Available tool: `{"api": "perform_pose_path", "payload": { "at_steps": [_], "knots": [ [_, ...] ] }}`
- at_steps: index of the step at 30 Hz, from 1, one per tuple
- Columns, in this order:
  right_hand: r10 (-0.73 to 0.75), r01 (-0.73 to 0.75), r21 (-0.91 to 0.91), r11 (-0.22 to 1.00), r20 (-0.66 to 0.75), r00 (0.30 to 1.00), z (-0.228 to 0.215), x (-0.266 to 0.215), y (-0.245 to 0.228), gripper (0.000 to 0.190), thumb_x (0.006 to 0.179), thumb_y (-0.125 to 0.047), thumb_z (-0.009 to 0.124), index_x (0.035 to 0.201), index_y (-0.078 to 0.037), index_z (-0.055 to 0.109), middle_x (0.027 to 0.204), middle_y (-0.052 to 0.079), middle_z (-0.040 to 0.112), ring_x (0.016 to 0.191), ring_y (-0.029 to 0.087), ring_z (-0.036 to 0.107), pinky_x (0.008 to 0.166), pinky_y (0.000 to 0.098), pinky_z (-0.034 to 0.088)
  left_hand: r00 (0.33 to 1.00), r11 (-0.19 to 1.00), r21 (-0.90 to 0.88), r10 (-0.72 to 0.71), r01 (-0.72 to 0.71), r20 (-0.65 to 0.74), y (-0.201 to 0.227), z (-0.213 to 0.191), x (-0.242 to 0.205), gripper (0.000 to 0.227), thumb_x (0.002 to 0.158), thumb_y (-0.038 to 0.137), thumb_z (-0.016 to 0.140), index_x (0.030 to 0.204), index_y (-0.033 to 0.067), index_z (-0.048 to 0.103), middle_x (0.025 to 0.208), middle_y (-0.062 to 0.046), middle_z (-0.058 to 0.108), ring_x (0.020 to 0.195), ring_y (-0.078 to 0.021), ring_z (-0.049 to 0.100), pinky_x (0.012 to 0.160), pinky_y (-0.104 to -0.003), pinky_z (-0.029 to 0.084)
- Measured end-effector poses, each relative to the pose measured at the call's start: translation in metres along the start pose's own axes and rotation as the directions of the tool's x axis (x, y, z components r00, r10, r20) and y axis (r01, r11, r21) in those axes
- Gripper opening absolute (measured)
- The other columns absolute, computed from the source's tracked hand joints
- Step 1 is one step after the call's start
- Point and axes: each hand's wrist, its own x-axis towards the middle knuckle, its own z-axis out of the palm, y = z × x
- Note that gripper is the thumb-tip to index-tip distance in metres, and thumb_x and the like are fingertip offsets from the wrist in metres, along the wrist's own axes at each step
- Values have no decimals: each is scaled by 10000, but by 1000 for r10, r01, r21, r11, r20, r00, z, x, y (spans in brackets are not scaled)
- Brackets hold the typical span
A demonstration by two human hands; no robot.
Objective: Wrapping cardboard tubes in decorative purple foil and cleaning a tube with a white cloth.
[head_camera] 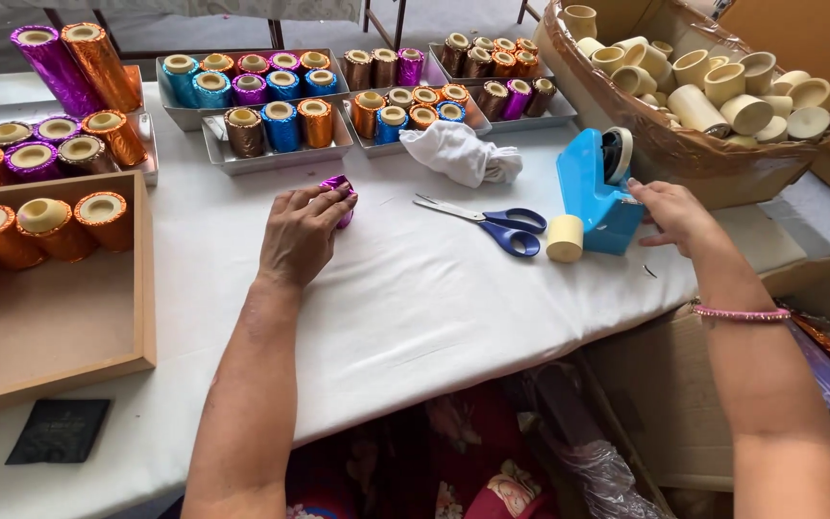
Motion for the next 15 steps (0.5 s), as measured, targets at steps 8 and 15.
{"api": "perform_pose_path", "payload": {
  "at_steps": [8,15],
  "knots": [
    [82,-129,268,955,180,980,0,14,-4,237,1039,-276,560,1176,-82,571,1203,102,610,1094,345,616,825,615,603,1000,1000,12,-17,17,-5,0,6,-3,264,966,131,699,1196,242,766,1213,41,759,1176,-175,670,1043,-394,492],
    [16,-89,560,824,134,991,3,-3,16,209,1022,-244,601,1121,-60,613,1180,102,636,1134,286,629,895,689,547,999,999,-3,-33,33,5,0,8,-4,260,977,124,686,1199,234,766,1210,32,759,1172,-181,672,1052,-399,495]
  ]
}}
